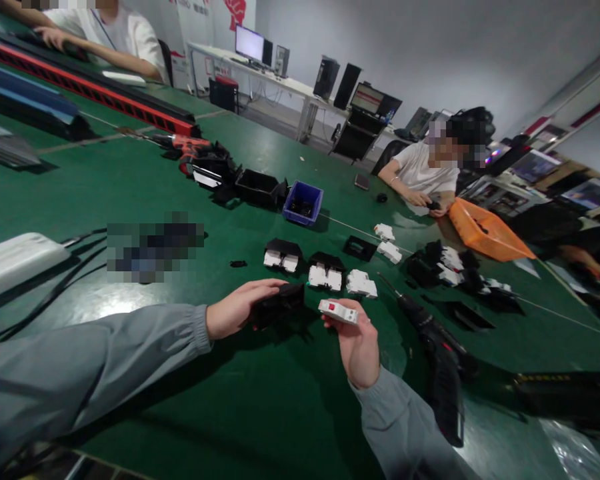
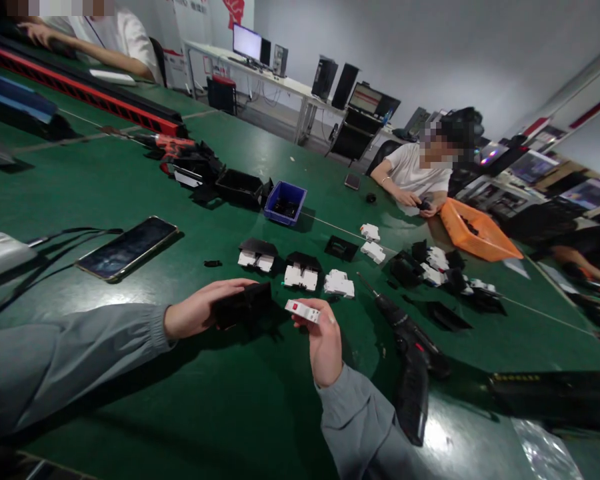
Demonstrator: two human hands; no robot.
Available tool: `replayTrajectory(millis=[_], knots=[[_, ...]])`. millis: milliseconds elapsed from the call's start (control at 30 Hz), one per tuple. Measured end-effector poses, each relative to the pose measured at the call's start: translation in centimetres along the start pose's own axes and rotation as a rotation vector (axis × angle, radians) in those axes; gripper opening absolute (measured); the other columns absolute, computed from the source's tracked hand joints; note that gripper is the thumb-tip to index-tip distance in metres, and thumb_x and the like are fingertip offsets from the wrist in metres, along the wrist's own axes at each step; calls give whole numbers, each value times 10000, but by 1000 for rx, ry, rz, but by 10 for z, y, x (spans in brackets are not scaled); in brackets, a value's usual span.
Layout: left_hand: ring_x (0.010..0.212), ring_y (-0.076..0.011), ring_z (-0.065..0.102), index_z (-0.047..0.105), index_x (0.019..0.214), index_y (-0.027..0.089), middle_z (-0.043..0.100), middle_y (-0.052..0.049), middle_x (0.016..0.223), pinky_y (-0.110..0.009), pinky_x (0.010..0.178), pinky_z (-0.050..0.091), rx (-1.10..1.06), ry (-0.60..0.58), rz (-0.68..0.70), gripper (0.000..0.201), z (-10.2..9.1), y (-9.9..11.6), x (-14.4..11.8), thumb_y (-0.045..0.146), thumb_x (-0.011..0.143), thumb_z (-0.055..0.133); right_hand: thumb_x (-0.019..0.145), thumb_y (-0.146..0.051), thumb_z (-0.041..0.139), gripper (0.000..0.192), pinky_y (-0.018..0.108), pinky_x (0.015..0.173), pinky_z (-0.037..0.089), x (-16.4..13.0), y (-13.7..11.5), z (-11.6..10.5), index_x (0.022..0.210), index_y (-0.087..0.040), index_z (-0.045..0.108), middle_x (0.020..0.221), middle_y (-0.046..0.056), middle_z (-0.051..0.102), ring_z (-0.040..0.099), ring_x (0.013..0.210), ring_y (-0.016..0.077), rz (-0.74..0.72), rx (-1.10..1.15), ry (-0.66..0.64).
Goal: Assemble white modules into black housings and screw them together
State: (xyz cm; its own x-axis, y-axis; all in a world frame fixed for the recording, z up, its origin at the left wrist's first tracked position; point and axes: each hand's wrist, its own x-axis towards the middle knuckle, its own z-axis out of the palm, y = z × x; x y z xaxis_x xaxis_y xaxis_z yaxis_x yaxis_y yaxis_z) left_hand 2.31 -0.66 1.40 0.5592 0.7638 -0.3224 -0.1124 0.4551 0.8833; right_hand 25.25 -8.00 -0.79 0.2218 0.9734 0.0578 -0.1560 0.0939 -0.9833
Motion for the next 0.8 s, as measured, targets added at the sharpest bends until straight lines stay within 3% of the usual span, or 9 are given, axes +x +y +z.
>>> replayTrajectory(millis=[100,233,333,433,600,700,800], knots=[[541,-110,539,609,1229,191,664,-40,867,-197,403,363,60,34,15,452,2,0,1,418,839,601,903,-386,523,279,427,891,493,-9,-2,0,1086,-203,626,1206,109,643,611,1094,266,-196,-277,-110],[513,-104,508,511,1323,220,609,3,787,-210,418,415,211,16,40,480,6,-2,0,428,893,545,829,-304,627,402,508,989,454,-18,-7,1,1215,-221,555,1332,130,540,540,1209,307,-453,-606,-225],[559,-107,509,471,1344,214,600,2,810,-211,449,433,327,-47,80,490,8,-6,-2,428,909,542,756,-269,725,530,534,1008,449,-19,-10,4,1242,-231,518,1371,140,503,518,1238,327,-521,-806,-301],[648,-114,536,440,1377,221,623,-34,961,-207,489,436,346,-138,132,513,7,-6,-4,397,911,562,732,-266,763,641,541,1016,458,-18,-10,7,1300,-232,468,1389,150,471,502,1261,334,-552,-850,-299],[756,-149,573,418,1399,244,608,-66,1072,-250,570,491,50,-198,80,567,12,-8,-15,319,873,615,712,-273,793,750,554,1008,467,-19,-9,7,1363,-235,423,1359,151,451,497,1247,342,-628,-770,-142],[817,-184,600,376,1403,249,593,-71,1073,-339,652,546,-204,-203,-48,601,23,-16,-25,276,852,615,734,-315,774,739,565,1008,465,-20,-10,5,1375,-241,413,1367,150,454,490,1250,348,-671,-747,-180],[863,-195,613,387,1369,238,589,-67,1087,-385,732,551,-326,-230,-149,662,29,-23,-30,210,773,674,773,-373,731,705,574,1004,467,-20,-12,4,1386,-234,414,1373,156,457,486,1253,355,-695,-782,-227]])
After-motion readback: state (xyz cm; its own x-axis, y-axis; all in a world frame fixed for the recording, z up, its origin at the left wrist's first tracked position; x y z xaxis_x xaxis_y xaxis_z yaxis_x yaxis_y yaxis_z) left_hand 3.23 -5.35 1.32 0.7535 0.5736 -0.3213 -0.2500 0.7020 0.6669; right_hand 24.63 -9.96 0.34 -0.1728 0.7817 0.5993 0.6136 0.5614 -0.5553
